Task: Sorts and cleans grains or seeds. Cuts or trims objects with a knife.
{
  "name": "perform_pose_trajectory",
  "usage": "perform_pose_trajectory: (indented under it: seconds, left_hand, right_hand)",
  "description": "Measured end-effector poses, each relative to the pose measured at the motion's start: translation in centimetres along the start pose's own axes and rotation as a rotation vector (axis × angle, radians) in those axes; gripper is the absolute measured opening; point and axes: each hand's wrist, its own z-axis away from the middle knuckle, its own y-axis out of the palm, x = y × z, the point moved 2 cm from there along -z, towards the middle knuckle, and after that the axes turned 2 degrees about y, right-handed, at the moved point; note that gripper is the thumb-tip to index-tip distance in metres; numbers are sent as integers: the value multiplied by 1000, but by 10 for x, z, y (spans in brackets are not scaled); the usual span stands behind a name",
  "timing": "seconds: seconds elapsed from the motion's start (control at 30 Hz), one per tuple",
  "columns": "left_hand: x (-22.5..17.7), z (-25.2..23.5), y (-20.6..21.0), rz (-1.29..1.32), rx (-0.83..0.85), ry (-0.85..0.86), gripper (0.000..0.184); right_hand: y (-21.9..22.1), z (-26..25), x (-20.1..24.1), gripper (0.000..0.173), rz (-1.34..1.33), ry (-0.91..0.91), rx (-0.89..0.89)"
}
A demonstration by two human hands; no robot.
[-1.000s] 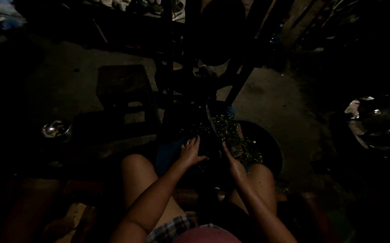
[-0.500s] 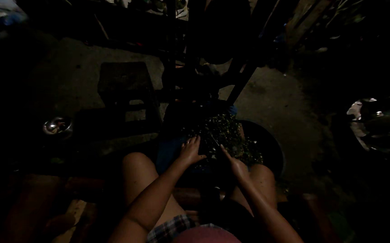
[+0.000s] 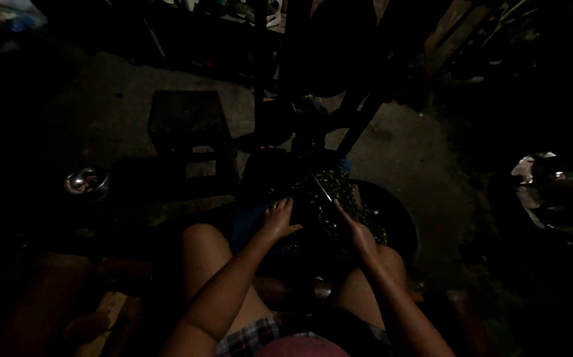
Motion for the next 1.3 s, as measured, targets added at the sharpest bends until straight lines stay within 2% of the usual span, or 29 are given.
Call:
perform_pose_trajectory:
  seconds: [0.07, 0.13, 0.27, 0.37, 0.47, 0.53, 0.57, 0.63, 0.7, 0.9, 1.0, 1.07, 1.23, 1.3]
  left_hand:
    - [2, 0, 0, 0, -13, 0, 85]
    - [1, 2, -2, 7, 11, -21, 82]
    - [3, 2, -1, 10, 1, -7, 92]
    - [2, 5, -3, 11, 18, -17, 93]
    - [-2, 5, -6, -4, 25, -14, 83]
    - [-2, 5, -5, -8, 28, -17, 82]
    - [-1, 5, -4, -3, 22, -15, 84]
    - [0, 4, -2, 0, 23, -12, 91]
    - [1, 2, -2, -4, 22, -7, 93]
    - [0, 4, -5, 19, 13, -4, 89]
    - [1, 2, -1, 13, 25, 1, 91]
    - [3, 0, -1, 15, 24, 4, 91]
    - [1, 0, -3, 28, 25, -4, 87]
    - [2, 0, -1, 7, 36, -5, 89]
  right_hand:
    - [-1, 6, 3, 59, -78, -91, -99]
    - [10, 14, 0, 60, -107, -149, -103]
    - [40, 9, -22, 63, 89, -83, 74]
    - [22, 12, -6, 63, 112, -54, 116]
    - [10, 15, 1, 60, -13, -147, -67]
    - [12, 13, 0, 60, -80, -157, -113]
    - [16, 9, -4, 62, -62, -120, -71]
    - [21, 1, -9, 70, 64, -3, 125]
    - [19, -3, -9, 71, 106, 21, 179]
    - [12, -9, -7, 61, -60, -69, -73]
    - [21, -16, -18, 68, 30, 13, 98]
    - [12, -20, -15, 67, 63, 34, 153]
    - [-1, -15, -9, 60, -70, -52, -59]
    - [13, -17, -20, 64, -39, -26, -24]
